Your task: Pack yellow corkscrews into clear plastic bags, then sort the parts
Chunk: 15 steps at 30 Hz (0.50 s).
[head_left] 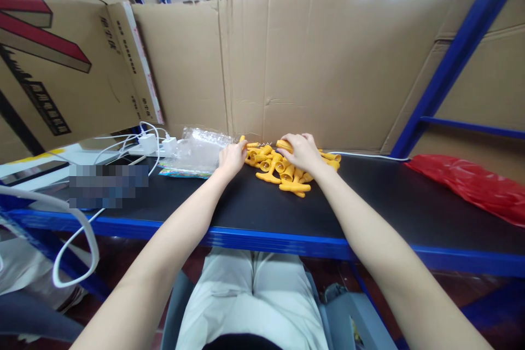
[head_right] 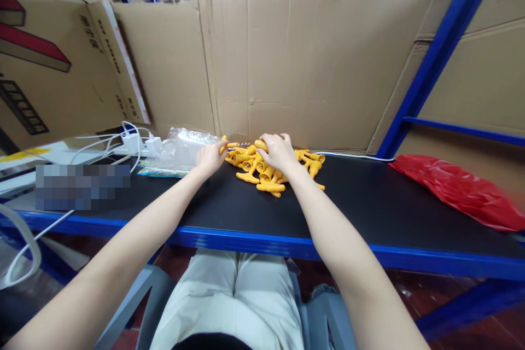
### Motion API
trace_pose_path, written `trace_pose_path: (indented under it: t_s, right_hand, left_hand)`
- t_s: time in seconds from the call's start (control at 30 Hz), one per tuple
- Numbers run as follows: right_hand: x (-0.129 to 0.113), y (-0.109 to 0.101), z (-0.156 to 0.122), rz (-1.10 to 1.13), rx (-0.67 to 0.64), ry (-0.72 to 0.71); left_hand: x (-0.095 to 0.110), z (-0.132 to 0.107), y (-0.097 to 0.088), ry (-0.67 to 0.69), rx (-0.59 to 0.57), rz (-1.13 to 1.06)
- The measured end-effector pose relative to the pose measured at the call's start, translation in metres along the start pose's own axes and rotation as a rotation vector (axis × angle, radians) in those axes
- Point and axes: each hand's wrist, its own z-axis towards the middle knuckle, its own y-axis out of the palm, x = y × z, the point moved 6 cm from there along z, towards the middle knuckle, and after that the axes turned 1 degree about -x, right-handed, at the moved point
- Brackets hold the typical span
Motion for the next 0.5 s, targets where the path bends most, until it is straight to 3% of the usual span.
trace_pose_path:
  t_s: [0.2, 0.37, 0.5]
  right_hand:
    - [0.027, -0.016, -0.001, 0.127, 0.203, 0.165]
    - [0.089, -0.022, -0.005, 0.543, 0.545, 0.435]
    - [0.131, -0.023, -0.009, 0.848, 0.66, 0.651]
  left_hand:
    - [-0.031, 0.014, 0.009, -0.123, 0.112, -0.334]
    - [-0.057, 0.035, 0.041, -0.397, 0.083, -0.747]
    - [-0.058, 0.048, 0.051, -0.501, 0.102, -0.905]
